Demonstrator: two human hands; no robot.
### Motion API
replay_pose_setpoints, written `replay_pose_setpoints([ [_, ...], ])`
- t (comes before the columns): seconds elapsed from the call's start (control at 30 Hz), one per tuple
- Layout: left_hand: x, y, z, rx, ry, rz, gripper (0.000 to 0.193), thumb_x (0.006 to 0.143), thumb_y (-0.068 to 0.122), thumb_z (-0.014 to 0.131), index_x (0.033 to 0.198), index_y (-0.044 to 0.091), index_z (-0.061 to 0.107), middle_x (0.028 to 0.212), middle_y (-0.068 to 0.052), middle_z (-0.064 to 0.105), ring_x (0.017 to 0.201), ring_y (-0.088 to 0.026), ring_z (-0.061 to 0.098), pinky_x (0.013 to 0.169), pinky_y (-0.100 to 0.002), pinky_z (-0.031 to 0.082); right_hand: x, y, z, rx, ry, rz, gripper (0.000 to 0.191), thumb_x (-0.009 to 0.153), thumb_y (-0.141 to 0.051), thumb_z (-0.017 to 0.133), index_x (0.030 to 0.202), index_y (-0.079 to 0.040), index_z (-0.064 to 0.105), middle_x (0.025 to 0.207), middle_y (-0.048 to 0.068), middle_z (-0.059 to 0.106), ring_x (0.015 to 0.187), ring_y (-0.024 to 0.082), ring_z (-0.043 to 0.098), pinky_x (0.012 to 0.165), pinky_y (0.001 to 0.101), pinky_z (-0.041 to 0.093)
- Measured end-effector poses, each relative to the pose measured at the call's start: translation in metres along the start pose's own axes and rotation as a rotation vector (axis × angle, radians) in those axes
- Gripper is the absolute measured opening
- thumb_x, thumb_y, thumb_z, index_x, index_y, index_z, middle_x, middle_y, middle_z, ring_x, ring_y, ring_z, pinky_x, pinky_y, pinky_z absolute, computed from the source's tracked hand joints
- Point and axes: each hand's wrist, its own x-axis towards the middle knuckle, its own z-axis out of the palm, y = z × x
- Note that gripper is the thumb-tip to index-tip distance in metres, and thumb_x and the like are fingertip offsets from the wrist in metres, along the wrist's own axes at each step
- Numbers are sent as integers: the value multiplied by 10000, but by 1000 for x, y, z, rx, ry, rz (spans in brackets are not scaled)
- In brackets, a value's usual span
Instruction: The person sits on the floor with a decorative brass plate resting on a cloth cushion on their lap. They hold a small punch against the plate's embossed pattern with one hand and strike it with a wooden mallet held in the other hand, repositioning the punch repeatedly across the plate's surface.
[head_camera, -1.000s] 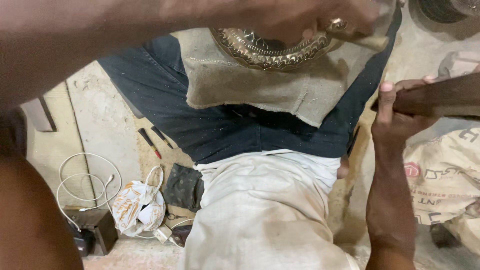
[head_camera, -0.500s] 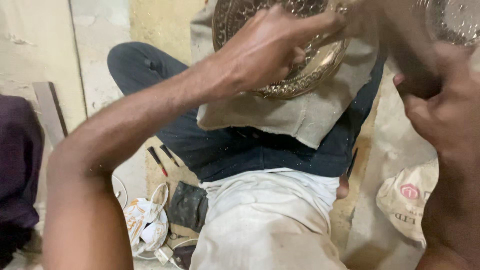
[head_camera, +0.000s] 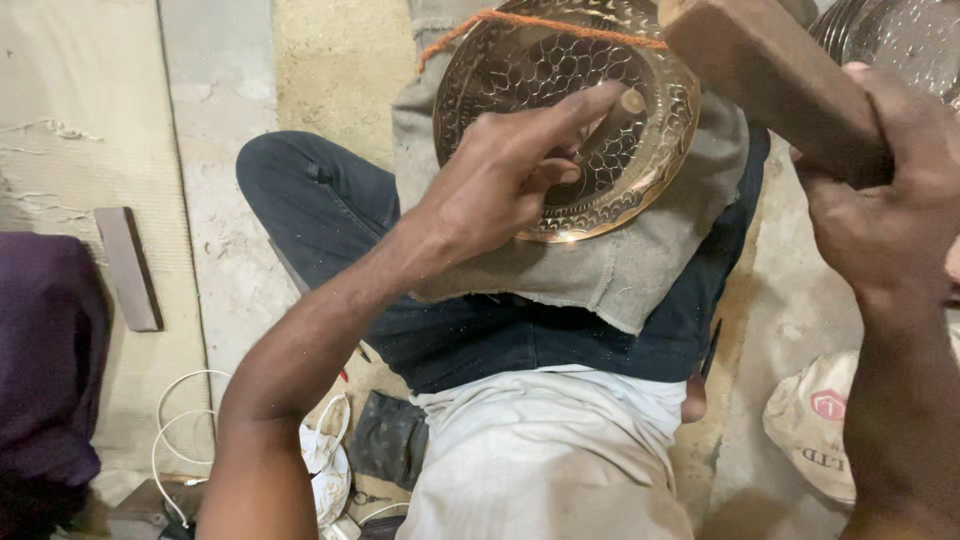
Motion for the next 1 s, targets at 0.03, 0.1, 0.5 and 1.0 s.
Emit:
replay_pose_setpoints([
  [0.03,0,1,0,1,-8,-1,743,934,-102,663,1563,187,392,1376,-119,704,1120,-245,770,947,-368,687,3,0,1,120,23,-4,491,1051,40,812,1427,24,496,1208,246,694,1105,316,725,960,372,596],
  [0.1,-1,4,1,4,-10,-5,758,922,-142,627,1564,190,399,1403,-131,686,1151,-259,755,950,-359,691,10,-2,0,354,-5,164,479,1064,34,769,1441,27,475,1139,214,666,1016,293,701,896,351,575],
  [0.5,-14,20,19,51,305,-254,616,933,-69,686,1477,89,442,1058,-147,768,949,-254,800,800,-353,687,99,-20,-43,-378,-351,-257,506,671,21,808,1161,-1,682,905,162,677,830,306,689,774,405,550],
  [1.0,-32,26,47,-101,562,-281,453,1022,-49,693,1342,34,383,1031,-130,723,902,-205,758,757,-306,631,138,-48,-46,-275,-529,-281,408,697,74,805,1055,-22,634,809,149,626,700,264,632,636,413,488],
])
